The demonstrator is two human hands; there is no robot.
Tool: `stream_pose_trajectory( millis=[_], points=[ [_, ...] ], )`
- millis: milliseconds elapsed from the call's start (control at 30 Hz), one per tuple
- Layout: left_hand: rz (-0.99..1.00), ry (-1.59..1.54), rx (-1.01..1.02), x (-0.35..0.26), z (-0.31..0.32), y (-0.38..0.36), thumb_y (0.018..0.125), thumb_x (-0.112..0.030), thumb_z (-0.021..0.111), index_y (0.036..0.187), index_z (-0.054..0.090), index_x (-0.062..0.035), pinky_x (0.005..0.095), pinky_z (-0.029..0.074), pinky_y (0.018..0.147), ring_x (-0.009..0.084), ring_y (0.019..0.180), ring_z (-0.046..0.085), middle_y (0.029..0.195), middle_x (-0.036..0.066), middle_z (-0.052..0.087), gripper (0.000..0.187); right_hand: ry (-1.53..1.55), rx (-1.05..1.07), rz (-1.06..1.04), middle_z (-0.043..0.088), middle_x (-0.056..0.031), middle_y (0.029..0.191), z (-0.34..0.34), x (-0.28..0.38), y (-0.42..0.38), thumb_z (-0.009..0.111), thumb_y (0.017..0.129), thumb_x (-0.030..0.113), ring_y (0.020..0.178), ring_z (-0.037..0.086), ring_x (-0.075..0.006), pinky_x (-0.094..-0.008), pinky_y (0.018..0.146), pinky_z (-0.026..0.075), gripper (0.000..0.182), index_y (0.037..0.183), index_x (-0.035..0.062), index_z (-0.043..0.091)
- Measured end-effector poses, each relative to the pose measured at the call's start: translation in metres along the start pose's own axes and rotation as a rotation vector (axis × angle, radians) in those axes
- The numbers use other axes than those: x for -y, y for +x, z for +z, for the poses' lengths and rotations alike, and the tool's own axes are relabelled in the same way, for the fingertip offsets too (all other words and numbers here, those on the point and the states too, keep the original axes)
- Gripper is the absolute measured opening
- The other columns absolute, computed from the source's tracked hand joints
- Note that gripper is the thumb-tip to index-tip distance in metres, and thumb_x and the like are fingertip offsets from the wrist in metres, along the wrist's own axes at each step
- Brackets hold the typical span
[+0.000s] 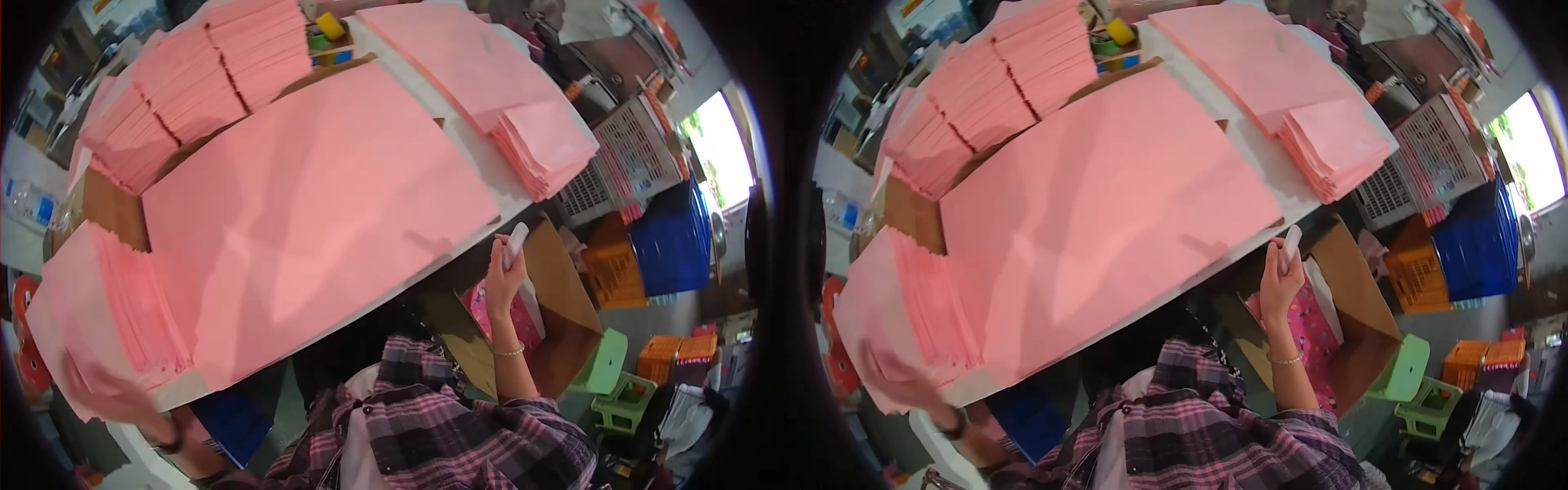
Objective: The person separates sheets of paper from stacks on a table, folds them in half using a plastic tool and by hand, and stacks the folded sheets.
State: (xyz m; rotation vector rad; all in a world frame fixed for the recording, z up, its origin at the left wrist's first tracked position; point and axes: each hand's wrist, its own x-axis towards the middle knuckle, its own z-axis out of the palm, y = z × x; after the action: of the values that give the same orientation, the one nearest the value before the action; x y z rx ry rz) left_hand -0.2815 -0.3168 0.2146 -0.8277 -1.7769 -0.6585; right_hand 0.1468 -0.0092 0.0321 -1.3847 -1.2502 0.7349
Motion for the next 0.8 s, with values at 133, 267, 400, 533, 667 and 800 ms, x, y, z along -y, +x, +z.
stream_pose_trajectory(
  millis=[133, 267, 400, 533, 667, 800],
  points=[
    [-0.042, -0.745, 0.879, -0.187, 0.035, -0.093, 0.091, -0.009, 0.051, 0.122, 0.053, 0.002, 0.0454, 0.034, 0.106, 0.0367, 0.124, 0.046, 0.128, 0.021, 0.053, 0.033, 0.001, -0.057, -0.01, 0.055, 0.0033, 0.075, -0.016, -0.022, 0.02, 0.06, 0.095, 0.015, 0.064, 0.044, -0.0039, -0.0218, 0.055, 0.035, 0.016, 0.093, -0.0001, 0.064],
    [0.327, -0.797, 0.995, -0.289, 0.068, -0.161, 0.089, -0.018, 0.06, 0.133, 0.044, -0.0002, 0.0478, 0.029, 0.111, 0.0373, 0.132, 0.037, 0.14, 0.02, 0.042, 0.05, 0.101, -0.098, 0.038, 0.055, 0.0031, 0.074, -0.008, -0.019, 0.018, 0.059, 0.095, 0.018, 0.065, 0.046, -0.0037, -0.0215, 0.057, 0.036, 0.019, 0.092, 0.0, 0.064],
    [0.403, -0.653, 1.036, -0.33, 0.083, -0.18, 0.085, -0.028, 0.066, 0.141, 0.034, -0.0005, 0.0485, 0.026, 0.113, 0.0359, 0.138, 0.031, 0.148, 0.018, 0.034, 0.071, 0.095, -0.063, 0.137, 0.057, 0.0025, 0.073, -0.007, -0.026, 0.01, 0.059, 0.095, 0.017, 0.067, 0.049, -0.0041, -0.0213, 0.059, 0.038, 0.019, 0.091, -0.0002, 0.064],
    [0.441, -0.498, 1.039, -0.333, 0.095, -0.184, 0.082, -0.035, 0.068, 0.145, 0.027, 0.0001, 0.0487, 0.024, 0.114, 0.0356, 0.14, 0.027, 0.151, 0.017, 0.03, 0.082, 0.137, -0.027, 0.213, 0.058, 0.0019, 0.072, -0.005, -0.032, 0.006, 0.059, 0.095, 0.017, 0.067, 0.051, -0.0044, -0.021, 0.059, 0.038, 0.018, 0.089, -0.0002, 0.063],
    [0.419, -0.523, 1.073, -0.331, 0.105, -0.184, 0.082, -0.035, 0.067, 0.144, 0.029, 0.0007, 0.0499, 0.024, 0.113, 0.0363, 0.14, 0.027, 0.15, 0.017, 0.031, 0.081, 0.213, -0.007, 0.258, 0.058, 0.0015, 0.072, 0.003, -0.036, 0.007, 0.058, 0.094, 0.016, 0.066, 0.051, -0.0045, -0.0213, 0.059, 0.038, 0.018, 0.089, 0.0001, 0.064],
    [0.406, -0.553, 1.119, -0.334, 0.106, -0.182, 0.082, -0.035, 0.067, 0.143, 0.03, 0.0015, 0.0504, 0.024, 0.113, 0.0366, 0.139, 0.028, 0.15, 0.018, 0.031, 0.08, 0.226, 0.019, 0.246, 0.058, 0.0015, 0.071, 0.007, -0.035, 0.007, 0.058, 0.095, 0.016, 0.066, 0.05, -0.0047, -0.0218, 0.059, 0.038, 0.018, 0.089, 0.0, 0.064]
  ],
)
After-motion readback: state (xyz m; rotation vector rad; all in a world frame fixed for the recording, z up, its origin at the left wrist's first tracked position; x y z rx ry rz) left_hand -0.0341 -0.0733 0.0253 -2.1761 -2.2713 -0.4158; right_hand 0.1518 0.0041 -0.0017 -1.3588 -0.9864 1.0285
